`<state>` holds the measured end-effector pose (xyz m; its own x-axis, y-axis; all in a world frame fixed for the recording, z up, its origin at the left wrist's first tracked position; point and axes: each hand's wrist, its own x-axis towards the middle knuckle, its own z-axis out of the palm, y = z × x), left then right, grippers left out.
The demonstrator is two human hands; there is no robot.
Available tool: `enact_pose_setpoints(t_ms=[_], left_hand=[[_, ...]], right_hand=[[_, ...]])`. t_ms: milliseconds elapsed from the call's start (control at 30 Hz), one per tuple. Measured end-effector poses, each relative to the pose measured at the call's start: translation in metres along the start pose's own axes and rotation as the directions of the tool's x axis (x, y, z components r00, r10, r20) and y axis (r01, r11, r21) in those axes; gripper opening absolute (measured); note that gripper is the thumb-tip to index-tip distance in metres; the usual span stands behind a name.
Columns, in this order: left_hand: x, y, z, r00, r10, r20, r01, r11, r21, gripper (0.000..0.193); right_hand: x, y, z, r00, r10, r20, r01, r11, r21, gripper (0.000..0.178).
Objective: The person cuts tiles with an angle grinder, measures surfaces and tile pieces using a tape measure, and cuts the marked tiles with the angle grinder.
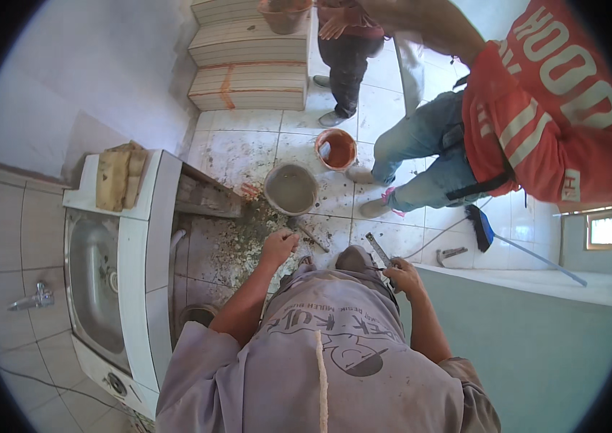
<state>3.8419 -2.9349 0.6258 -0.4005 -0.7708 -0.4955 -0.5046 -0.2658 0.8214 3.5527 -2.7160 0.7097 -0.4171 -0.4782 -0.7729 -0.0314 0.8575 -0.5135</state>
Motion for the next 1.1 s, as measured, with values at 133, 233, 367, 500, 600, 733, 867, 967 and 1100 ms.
enact_pose_setpoints(t_ms=[133,233,367,500,600,733,867,967,1100], left_hand=[[0.022,0.016,0.008,1.000,0.019,0.021,-0.018,1.000,-0.026,0.028],[0.038,0.029,0.018,0.994,0.006,0.110,-0.029,0.978,0.206,0.030],[0.061,0.038,0.043,0.985,-0.008,0.172,-0.008,0.995,0.096,0.028],[0.102,0.072,0.077,0.984,0.007,0.177,0.001,0.999,-0.049,0.025],[0.129,0.115,0.096,0.978,0.080,0.192,-0.081,0.997,-0.006,0.024],[0.155,0.181,0.120,0.976,0.096,0.194,-0.102,0.995,0.021,0.026],[0.187,0.211,0.148,0.977,0.096,0.192,-0.111,0.992,0.067,0.028],[0.200,0.219,0.170,0.967,0.124,0.223,-0.151,0.983,0.107,0.028],[0.213,0.223,0.189,0.948,0.108,0.299,-0.149,0.981,0.120,0.028]], right_hand=[[-0.005,0.001,-0.013,0.997,0.013,-0.070,-0.008,0.996,0.084,0.047],[0.013,0.017,-0.023,0.996,0.058,-0.065,-0.050,0.992,0.118,0.049],[0.036,0.014,-0.039,0.998,0.054,-0.041,-0.050,0.994,0.102,0.051],[0.058,-0.003,-0.070,0.997,0.040,-0.068,-0.032,0.993,0.117,0.050],[0.081,-0.013,-0.101,0.998,0.059,-0.035,-0.056,0.995,0.084,0.050],[0.099,-0.022,-0.141,0.999,0.021,-0.031,-0.018,0.997,0.075,0.046],[0.120,-0.019,-0.171,0.996,0.029,-0.086,-0.019,0.993,0.116,0.040],[0.132,-0.016,-0.180,0.993,0.068,-0.102,-0.052,0.987,0.150,0.041],[0.138,-0.023,-0.183,0.987,0.103,-0.119,-0.075,0.972,0.224,0.037]])
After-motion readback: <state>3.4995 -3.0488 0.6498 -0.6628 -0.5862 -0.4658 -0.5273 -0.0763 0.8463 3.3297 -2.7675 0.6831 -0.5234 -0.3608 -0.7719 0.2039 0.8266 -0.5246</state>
